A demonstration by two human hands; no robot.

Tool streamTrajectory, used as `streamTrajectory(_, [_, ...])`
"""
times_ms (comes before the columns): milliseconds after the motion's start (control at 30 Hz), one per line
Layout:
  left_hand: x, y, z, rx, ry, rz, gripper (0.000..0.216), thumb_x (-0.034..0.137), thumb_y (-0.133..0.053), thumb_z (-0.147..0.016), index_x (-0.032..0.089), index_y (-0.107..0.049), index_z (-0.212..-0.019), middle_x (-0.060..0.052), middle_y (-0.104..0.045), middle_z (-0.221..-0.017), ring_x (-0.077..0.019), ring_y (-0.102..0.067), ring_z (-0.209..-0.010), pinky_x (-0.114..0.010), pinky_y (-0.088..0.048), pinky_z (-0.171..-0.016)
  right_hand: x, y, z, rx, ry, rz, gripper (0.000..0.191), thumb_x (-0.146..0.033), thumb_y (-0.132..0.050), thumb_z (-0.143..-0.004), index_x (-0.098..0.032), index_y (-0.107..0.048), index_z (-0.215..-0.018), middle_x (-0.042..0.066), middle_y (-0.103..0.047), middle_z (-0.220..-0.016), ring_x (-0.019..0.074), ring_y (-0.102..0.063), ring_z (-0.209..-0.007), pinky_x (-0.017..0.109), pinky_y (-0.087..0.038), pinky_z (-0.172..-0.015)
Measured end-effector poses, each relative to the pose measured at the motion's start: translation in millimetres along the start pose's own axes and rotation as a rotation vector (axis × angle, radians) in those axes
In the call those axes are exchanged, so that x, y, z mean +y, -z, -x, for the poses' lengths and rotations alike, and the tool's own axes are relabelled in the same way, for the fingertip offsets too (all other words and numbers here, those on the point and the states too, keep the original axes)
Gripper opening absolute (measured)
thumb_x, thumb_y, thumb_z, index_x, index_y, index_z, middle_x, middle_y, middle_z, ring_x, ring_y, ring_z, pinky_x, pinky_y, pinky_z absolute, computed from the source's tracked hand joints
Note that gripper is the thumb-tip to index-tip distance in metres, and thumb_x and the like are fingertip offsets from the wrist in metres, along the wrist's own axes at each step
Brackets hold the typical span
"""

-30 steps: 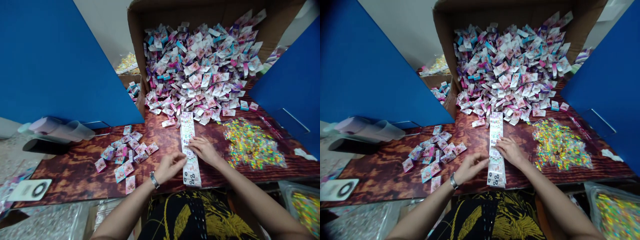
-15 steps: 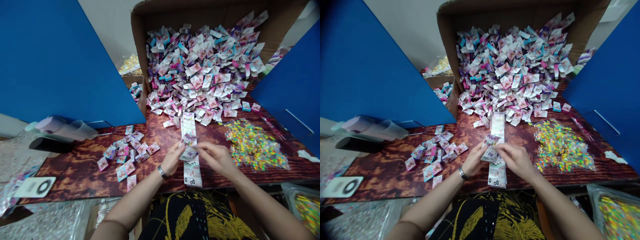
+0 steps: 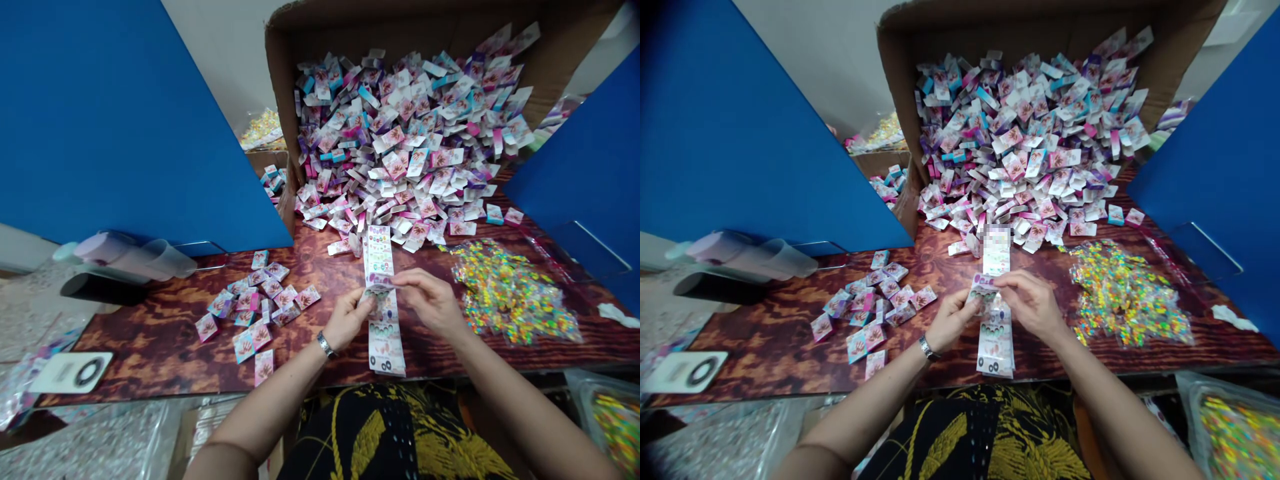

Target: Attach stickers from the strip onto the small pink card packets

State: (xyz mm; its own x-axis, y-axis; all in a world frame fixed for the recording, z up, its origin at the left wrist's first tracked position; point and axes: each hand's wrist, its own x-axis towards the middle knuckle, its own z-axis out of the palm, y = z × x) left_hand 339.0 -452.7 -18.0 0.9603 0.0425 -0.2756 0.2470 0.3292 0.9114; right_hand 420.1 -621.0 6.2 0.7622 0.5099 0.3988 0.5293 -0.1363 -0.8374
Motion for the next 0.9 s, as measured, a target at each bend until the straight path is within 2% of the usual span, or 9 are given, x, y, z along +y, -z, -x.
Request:
streamTrajectory(100, [6.9,2.2,-0.5,-0.012,0.029,0.135,0.037,0.041,-0.071,-0.070,0.014,-0.063,-0.094,-0.004,-0.060,-0.087,-0.0149,-0.055,-0.077,-0.029,-0.051,-0.069,-0.5,6.9,-2.1,-0.062,-0.038,-0.179,0.037,-0.038,-0.034,-0.096,-0.022,-0.066,-0.088,0.006,-0.066,-0.096,0.0194,-0.062,-0.092,0.036,-0.050,-0.080])
streamTrajectory(267, [15.1,2.5,0.0,-0.043,0.095,0.455,0.029,0.039,-0.066,-0.074,0.017,-0.065,-0.094,-0.003,-0.061,-0.089,-0.0130,-0.058,-0.076,-0.029,-0.051,-0.070,-6.3,0.0,-2.7,-0.305,0.047,-0.064,0.022,-0.034,-0.054,-0.088,-0.023,-0.064,-0.104,0.007,-0.062,-0.112,0.0205,-0.058,-0.104,0.038,-0.047,-0.089])
streamTrajectory(400, [13.2,0.8,-0.5,-0.028,0.074,0.370,0.026,0.038,-0.066,-0.076,0.015,-0.064,-0.085,-0.003,-0.061,-0.082,-0.0114,-0.058,-0.072,-0.025,-0.049,-0.069,-5.2,-11.5,-2.6,-0.158,-0.103,0.074,0.035,-0.031,-0.055,-0.087,-0.023,-0.054,-0.121,0.010,-0.053,-0.126,0.0170,-0.063,-0.087,0.033,-0.052,-0.073])
streamTrajectory(500, [15.1,5.9,-0.8,-0.066,-0.001,0.066,0.028,0.040,-0.063,-0.078,0.015,-0.063,-0.089,-0.005,-0.063,-0.085,-0.0154,-0.060,-0.077,-0.032,-0.048,-0.076,-7.2,-9.0,-6.6,-0.140,-0.083,0.218,0.024,-0.028,-0.056,-0.086,-0.023,-0.061,-0.110,0.005,-0.064,-0.105,0.0175,-0.063,-0.082,0.031,-0.051,-0.071])
streamTrajectory(600, [24.4,16.7,-1.2,0.012,-0.234,-0.519,0.037,0.042,-0.066,-0.073,0.017,-0.064,-0.100,-0.012,-0.058,-0.116,-0.0281,-0.053,-0.109,-0.047,-0.039,-0.095,-18.8,3.6,-13.0,-0.004,0.032,0.327,0.017,-0.024,-0.051,-0.089,-0.024,-0.064,-0.099,0.003,-0.066,-0.091,0.0179,-0.062,-0.083,0.031,-0.049,-0.073])
streamTrajectory(700, [34.0,24.5,-2.1,0.078,-0.447,-0.873,0.060,0.040,-0.070,-0.069,0.021,-0.053,-0.123,-0.013,-0.035,-0.143,-0.0328,-0.028,-0.132,-0.052,-0.024,-0.106,-32.6,14.7,-21.3,0.068,0.125,0.407,0.020,-0.022,-0.050,-0.089,-0.025,-0.063,-0.105,0.004,-0.065,-0.095,0.0183,-0.061,-0.086,0.031,-0.048,-0.076])
streamTrajectory(767, [34.7,24.7,-3.4,-0.018,-0.428,-0.819,0.061,0.039,-0.066,-0.074,0.021,-0.048,-0.128,-0.012,-0.043,-0.138,-0.0298,-0.038,-0.127,-0.046,-0.032,-0.103,-36.1,17.5,-28.3,0.070,0.133,0.427,0.019,-0.024,-0.051,-0.090,-0.025,-0.064,-0.103,0.004,-0.066,-0.093,0.0179,-0.062,-0.083,0.031,-0.049,-0.076])
streamTrajectory(833, [30.0,21.9,-4.9,-0.120,-0.304,-0.628,0.045,0.041,-0.060,-0.079,0.017,-0.056,-0.118,-0.010,-0.061,-0.115,-0.0250,-0.055,-0.106,-0.038,-0.043,-0.091,-33.3,18.0,-35.6,0.143,0.101,0.453,0.017,-0.027,-0.052,-0.089,-0.024,-0.064,-0.101,0.003,-0.066,-0.089,0.0173,-0.062,-0.078,0.030,-0.050,-0.074])
streamTrajectory(900, [23.4,18.1,-6.0,-0.144,-0.151,-0.375,0.036,0.042,-0.057,-0.081,0.013,-0.062,-0.102,-0.008,-0.067,-0.095,-0.0197,-0.061,-0.084,-0.032,-0.048,-0.078,-26.6,18.0,-40.8,0.251,0.070,0.487,0.021,-0.029,-0.052,-0.089,-0.022,-0.063,-0.107,0.004,-0.065,-0.094,0.0170,-0.062,-0.077,0.031,-0.051,-0.073])
